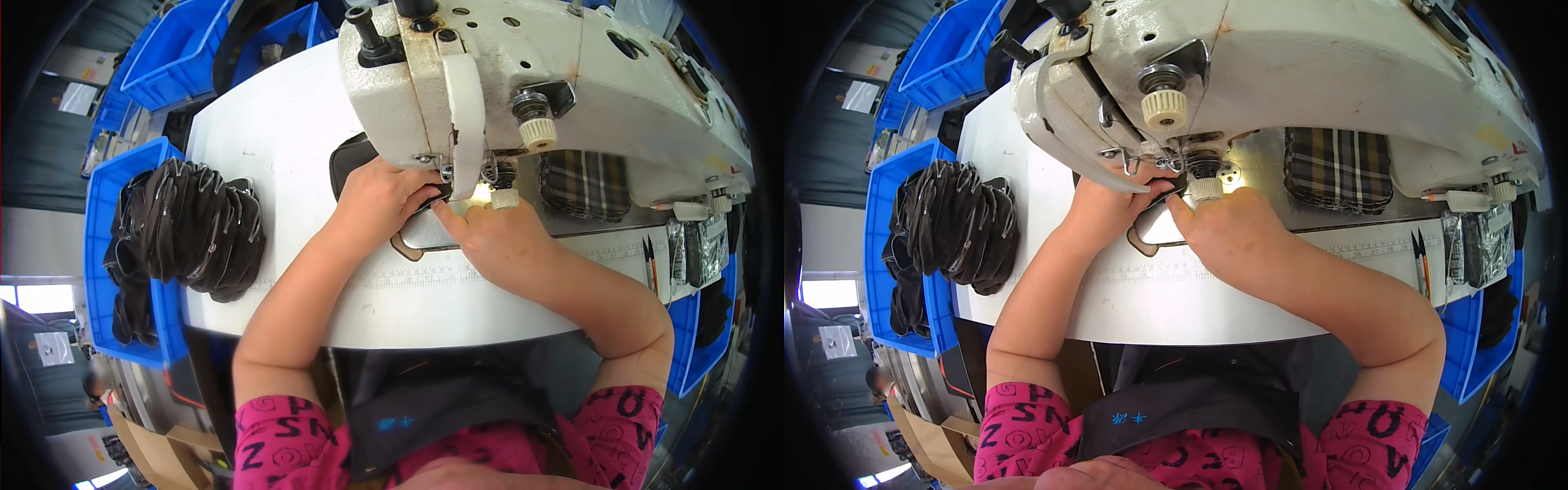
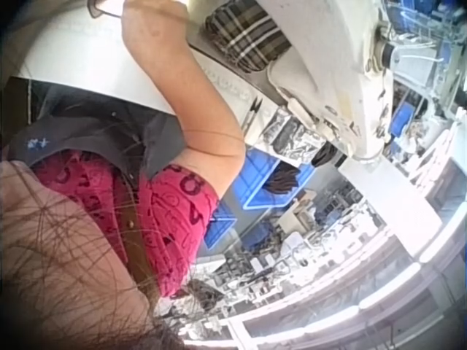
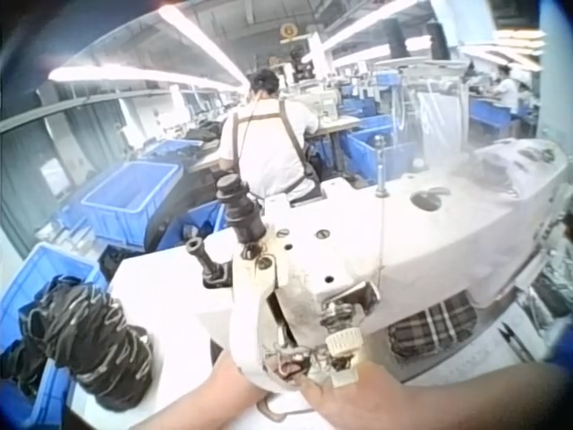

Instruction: Using an industrial sewing machine to stitch a leather bag or pouch.

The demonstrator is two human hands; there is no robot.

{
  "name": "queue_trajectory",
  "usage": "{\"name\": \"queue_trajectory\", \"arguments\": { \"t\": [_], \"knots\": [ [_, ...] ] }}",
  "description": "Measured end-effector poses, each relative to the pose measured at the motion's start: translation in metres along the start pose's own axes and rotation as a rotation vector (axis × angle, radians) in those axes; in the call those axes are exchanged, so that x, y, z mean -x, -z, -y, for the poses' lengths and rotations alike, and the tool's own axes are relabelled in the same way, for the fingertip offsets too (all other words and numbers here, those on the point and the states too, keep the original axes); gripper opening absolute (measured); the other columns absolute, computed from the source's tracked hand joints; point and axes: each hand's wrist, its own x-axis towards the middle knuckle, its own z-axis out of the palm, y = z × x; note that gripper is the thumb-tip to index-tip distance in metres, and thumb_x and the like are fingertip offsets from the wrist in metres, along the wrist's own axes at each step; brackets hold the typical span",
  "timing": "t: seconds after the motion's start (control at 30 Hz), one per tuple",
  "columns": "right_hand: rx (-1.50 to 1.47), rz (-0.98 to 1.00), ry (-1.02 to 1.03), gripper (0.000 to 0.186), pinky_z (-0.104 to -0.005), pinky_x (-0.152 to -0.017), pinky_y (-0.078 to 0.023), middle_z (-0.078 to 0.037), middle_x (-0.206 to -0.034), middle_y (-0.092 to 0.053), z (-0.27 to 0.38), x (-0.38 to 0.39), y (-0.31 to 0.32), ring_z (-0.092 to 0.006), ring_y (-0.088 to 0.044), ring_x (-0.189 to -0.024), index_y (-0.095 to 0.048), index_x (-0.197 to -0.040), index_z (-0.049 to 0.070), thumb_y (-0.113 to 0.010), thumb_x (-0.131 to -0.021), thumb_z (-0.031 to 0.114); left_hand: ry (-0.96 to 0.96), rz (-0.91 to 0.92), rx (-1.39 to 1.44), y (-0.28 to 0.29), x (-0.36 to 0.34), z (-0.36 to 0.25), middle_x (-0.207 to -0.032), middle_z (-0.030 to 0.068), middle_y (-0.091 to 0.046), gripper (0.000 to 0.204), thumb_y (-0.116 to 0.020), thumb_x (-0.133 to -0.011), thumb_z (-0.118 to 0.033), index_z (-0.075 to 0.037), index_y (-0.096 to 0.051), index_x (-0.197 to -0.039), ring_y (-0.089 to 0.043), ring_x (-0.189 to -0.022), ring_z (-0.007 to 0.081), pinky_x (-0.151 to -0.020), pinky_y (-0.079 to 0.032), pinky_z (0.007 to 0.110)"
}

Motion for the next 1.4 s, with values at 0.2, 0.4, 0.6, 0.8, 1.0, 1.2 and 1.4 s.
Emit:
{"name": "queue_trajectory", "arguments": {
  "t": [0.2,0.4,0.6,0.8,1.0,1.2,1.4],
  "knots": [
    [-0.038,-0.002,-0.013,0.054,-0.0342,-0.051,-0.049,-0.002,-0.063,-0.065,0.000,0.000,-0.003,-0.0197,-0.066,-0.055,-0.065,-0.135,0.001,-0.065,-0.082,0.010,0.003,-0.017,-0.047,0.000,0.002,-0.006,-0.091,0.0025,-0.075,0.014,-0.080,-0.082,-0.015,-0.014,-0.077,-0.095,-0.071,-0.088,0.0258,-0.075,-0.058,0.037],
    [-0.034,-0.037,-0.017,0.051,-0.0349,-0.052,-0.050,-0.003,-0.065,-0.065,0.000,0.000,-0.005,-0.0203,-0.067,-0.057,-0.067,-0.132,0.001,-0.065,-0.082,0.010,0.075,-0.032,-0.131,0.000,0.003,-0.016,-0.089,0.0010,-0.074,0.012,-0.079,-0.084,-0.016,-0.015,-0.076,-0.095,-0.071,-0.089,0.0234,-0.073,-0.058,0.036],
    [-0.016,-0.066,-0.052,0.050,-0.0352,-0.050,-0.050,-0.003,-0.065,-0.067,0.000,-0.005,-0.013,-0.0202,-0.067,-0.055,-0.067,-0.130,0.002,-0.066,-0.081,0.009,0.133,0.014,-0.237,-0.002,0.002,-0.020,-0.089,0.0011,-0.073,0.010,-0.075,-0.087,-0.019,-0.015,-0.077,-0.097,-0.071,-0.090,0.0224,-0.070,-0.057,0.036],
    [-0.044,-0.120,-0.054,0.048,-0.0360,-0.050,-0.050,-0.004,-0.063,-0.067,-0.002,-0.003,-0.014,-0.0215,-0.067,-0.055,-0.067,-0.127,0.001,-0.067,-0.080,0.009,0.123,-0.056,-0.213,0.003,0.005,-0.028,-0.101,0.0043,-0.071,0.015,-0.075,-0.086,-0.016,-0.013,-0.074,-0.100,-0.070,-0.093,0.0249,-0.075,-0.058,0.037],
    [-0.141,-0.115,-0.090,0.041,-0.0371,-0.050,-0.051,-0.005,-0.059,-0.064,-0.001,-0.003,-0.007,-0.0236,-0.067,-0.054,-0.067,-0.119,0.000,-0.067,-0.079,0.010,0.219,0.152,0.017,0.027,0.011,-0.030,-0.102,0.0123,-0.070,0.037,-0.076,-0.079,-0.014,-0.010,-0.067,-0.115,-0.065,-0.100,0.0345,-0.085,-0.054,0.043],
    [-0.008,-0.111,-0.093,0.048,-0.0326,-0.049,-0.046,0.001,-0.068,-0.064,0.000,0.001,-0.011,-0.0150,-0.061,-0.053,-0.069,-0.126,0.012,-0.070,-0.078,0.015,0.183,0.174,-0.005,0.020,0.013,-0.031,-0.111,0.0090,-0.067,0.039,-0.072,-0.077,-0.006,-0.008,-0.071,-0.116,-0.064,-0.110,0.0296,-0.087,-0.058,0.041],
    [0.007,-0.004,-0.070,0.046,-0.0334,-0.048,-0.046,0.000,-0.065,-0.062,0.001,-0.001,-0.005,-0.0160,-0.061,-0.052,-0.070,-0.125,0.012,-0.069,-0.080,0.016,0.131,0.119,-0.085,0.023,0.013,-0.044,-0.103,0.0068,-0.064,0.034,-0.073,-0.074,-0.003,-0.006,-0.074,-0.108,-0.064,-0.104,0.0290,-0.084,-0.058,0.038]
  ]
}}
